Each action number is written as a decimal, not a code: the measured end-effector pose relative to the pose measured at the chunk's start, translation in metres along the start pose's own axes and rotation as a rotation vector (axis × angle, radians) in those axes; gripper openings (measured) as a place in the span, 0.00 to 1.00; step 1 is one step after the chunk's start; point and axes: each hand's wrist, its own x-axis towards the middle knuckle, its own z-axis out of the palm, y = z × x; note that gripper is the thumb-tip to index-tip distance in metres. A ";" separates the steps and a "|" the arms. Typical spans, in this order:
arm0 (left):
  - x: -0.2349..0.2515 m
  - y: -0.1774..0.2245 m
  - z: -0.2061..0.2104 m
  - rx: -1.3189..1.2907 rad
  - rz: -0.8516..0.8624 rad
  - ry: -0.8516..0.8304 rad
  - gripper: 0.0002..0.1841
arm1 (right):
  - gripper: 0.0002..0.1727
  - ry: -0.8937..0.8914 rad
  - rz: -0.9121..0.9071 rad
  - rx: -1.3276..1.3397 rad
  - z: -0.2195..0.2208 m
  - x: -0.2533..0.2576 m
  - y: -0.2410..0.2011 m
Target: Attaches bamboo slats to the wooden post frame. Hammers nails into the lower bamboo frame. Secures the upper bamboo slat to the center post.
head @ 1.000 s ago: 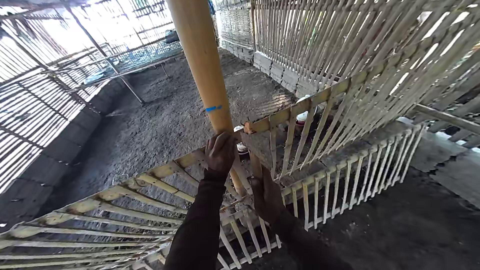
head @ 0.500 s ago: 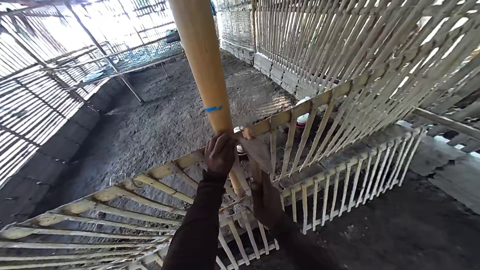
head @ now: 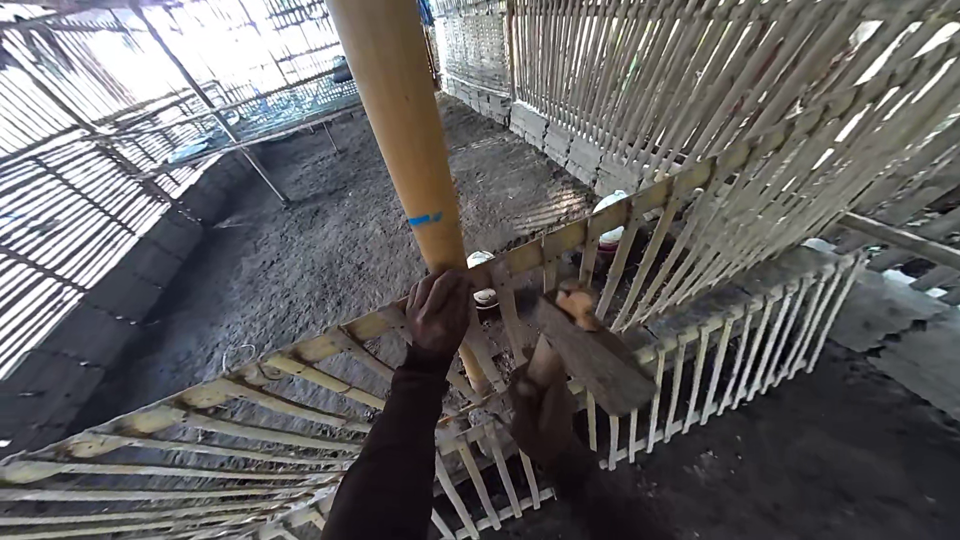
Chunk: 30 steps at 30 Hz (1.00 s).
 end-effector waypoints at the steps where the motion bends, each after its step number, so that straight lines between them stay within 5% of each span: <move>1: 0.000 0.000 0.000 0.003 0.005 0.004 0.06 | 0.26 -0.083 0.038 -0.059 0.001 0.003 0.003; 4: -0.001 0.001 -0.001 0.006 0.015 -0.001 0.08 | 0.28 -0.327 0.228 -0.133 -0.003 0.011 -0.001; 9: 0.001 0.001 -0.001 -0.002 -0.012 -0.002 0.06 | 0.27 0.043 -0.047 0.007 0.000 -0.004 0.000; 14: 0.000 0.004 -0.004 -0.022 -0.056 -0.026 0.06 | 0.26 -0.379 0.283 -0.193 -0.005 0.016 -0.002; 19: 0.003 0.003 -0.003 0.026 -0.046 -0.026 0.07 | 0.30 -0.049 0.055 0.030 -0.011 0.004 0.001; 24: 0.010 0.009 -0.006 0.157 -0.077 -0.152 0.10 | 0.35 -0.059 0.180 0.236 -0.010 0.001 0.006; 30: 0.013 0.011 -0.001 0.118 -0.127 -0.103 0.09 | 0.36 -0.140 0.311 0.267 0.009 -0.010 0.010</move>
